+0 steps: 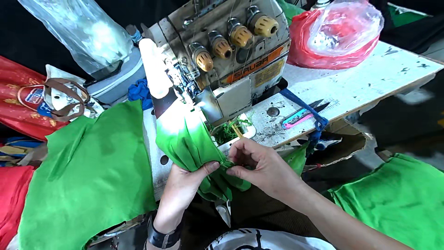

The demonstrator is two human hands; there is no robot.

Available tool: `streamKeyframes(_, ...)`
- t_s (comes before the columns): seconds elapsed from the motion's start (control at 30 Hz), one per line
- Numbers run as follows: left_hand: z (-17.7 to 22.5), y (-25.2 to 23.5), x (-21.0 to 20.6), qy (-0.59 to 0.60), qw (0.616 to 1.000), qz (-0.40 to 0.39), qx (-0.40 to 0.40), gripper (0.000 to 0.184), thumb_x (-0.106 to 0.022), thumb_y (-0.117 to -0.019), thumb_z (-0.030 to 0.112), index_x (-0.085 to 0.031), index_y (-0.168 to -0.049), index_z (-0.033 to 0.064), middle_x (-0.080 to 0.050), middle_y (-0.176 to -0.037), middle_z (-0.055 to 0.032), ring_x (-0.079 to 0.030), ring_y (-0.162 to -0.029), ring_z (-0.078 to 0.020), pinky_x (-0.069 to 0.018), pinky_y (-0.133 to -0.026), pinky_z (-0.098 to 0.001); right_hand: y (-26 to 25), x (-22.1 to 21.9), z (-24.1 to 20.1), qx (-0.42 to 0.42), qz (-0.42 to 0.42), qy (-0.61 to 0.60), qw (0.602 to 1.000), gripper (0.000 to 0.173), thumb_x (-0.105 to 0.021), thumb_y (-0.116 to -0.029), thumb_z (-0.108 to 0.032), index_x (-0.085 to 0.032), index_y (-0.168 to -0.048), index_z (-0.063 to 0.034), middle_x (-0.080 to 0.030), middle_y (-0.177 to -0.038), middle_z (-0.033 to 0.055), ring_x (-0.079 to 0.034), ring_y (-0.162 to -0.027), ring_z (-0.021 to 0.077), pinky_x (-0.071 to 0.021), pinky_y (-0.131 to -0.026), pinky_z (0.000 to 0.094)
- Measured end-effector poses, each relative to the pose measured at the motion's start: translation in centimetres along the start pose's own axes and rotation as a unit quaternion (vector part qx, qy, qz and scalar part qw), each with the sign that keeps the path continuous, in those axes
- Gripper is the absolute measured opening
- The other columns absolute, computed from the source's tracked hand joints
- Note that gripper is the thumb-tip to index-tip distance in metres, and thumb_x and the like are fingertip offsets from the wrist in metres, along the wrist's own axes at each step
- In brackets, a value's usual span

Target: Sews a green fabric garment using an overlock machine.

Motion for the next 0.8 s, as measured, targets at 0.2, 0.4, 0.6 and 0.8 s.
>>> streamKeyframes(0.2,0.0,-0.1,-0.2,0.045,0.999,0.007,0.017,0.034,-0.081,-0.0778,-0.005,-0.075,-0.107,0.0116,-0.075,-0.100,-0.0071,-0.072,-0.091,-0.0145,-0.0622,-0.082,-0.0330,-0.3,0.1,-0.1,-0.055,-0.025,-0.032,0.998,0.047,-0.084,-0.0813,-0.016,-0.058,-0.121,-0.0154,-0.066,-0.101,-0.0031,-0.067,-0.092,0.0070,-0.0592,-0.078,0.0217)
streamKeyframes(0.4,0.0,-0.1,-0.7,0.064,0.997,0.015,0.032,0.036,-0.080,-0.0779,-0.007,-0.074,-0.110,0.0090,-0.074,-0.102,-0.0098,-0.072,-0.093,-0.0169,-0.0620,-0.084,-0.0344,-0.1,-1.0,0.3,0.059,0.048,0.036,0.996,0.029,-0.074,-0.0905,-0.012,-0.062,-0.117,-0.0101,-0.070,-0.092,-0.0036,-0.068,-0.082,0.0018,-0.0585,-0.072,0.0163)
streamKeyframes(0.6,-0.9,0.1,-1.1,0.114,0.988,0.072,0.074,0.046,-0.081,-0.0757,-0.007,-0.068,-0.118,0.0058,-0.074,-0.103,-0.0116,-0.073,-0.095,-0.0196,-0.0619,-0.086,-0.0382,0.5,-1.5,1.3,0.058,0.049,0.043,0.996,0.025,-0.069,-0.0932,-0.009,-0.062,-0.118,-0.0115,-0.069,-0.093,-0.0039,-0.068,-0.082,0.0028,-0.0601,-0.073,0.0192)
streamKeyframes(0.8,1.7,0.7,2.0,0.130,0.975,0.173,0.051,0.022,-0.064,-0.0993,0.014,-0.067,-0.120,0.0072,-0.076,-0.102,-0.0092,-0.075,-0.091,-0.0185,-0.0635,-0.081,-0.0380,1.2,-1.4,0.6,0.108,0.050,0.045,0.992,0.015,-0.066,-0.0977,-0.014,-0.062,-0.110,-0.0076,-0.070,-0.092,-0.0018,-0.067,-0.082,-0.0011,-0.0570,-0.075,0.0141)
Point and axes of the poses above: each hand's wrist, its own y-axis away from the middle knuckle, its own x-axis out of the back of the hand, z = x × y, the point moved 1 cm from there along -y, towards the middle knuckle
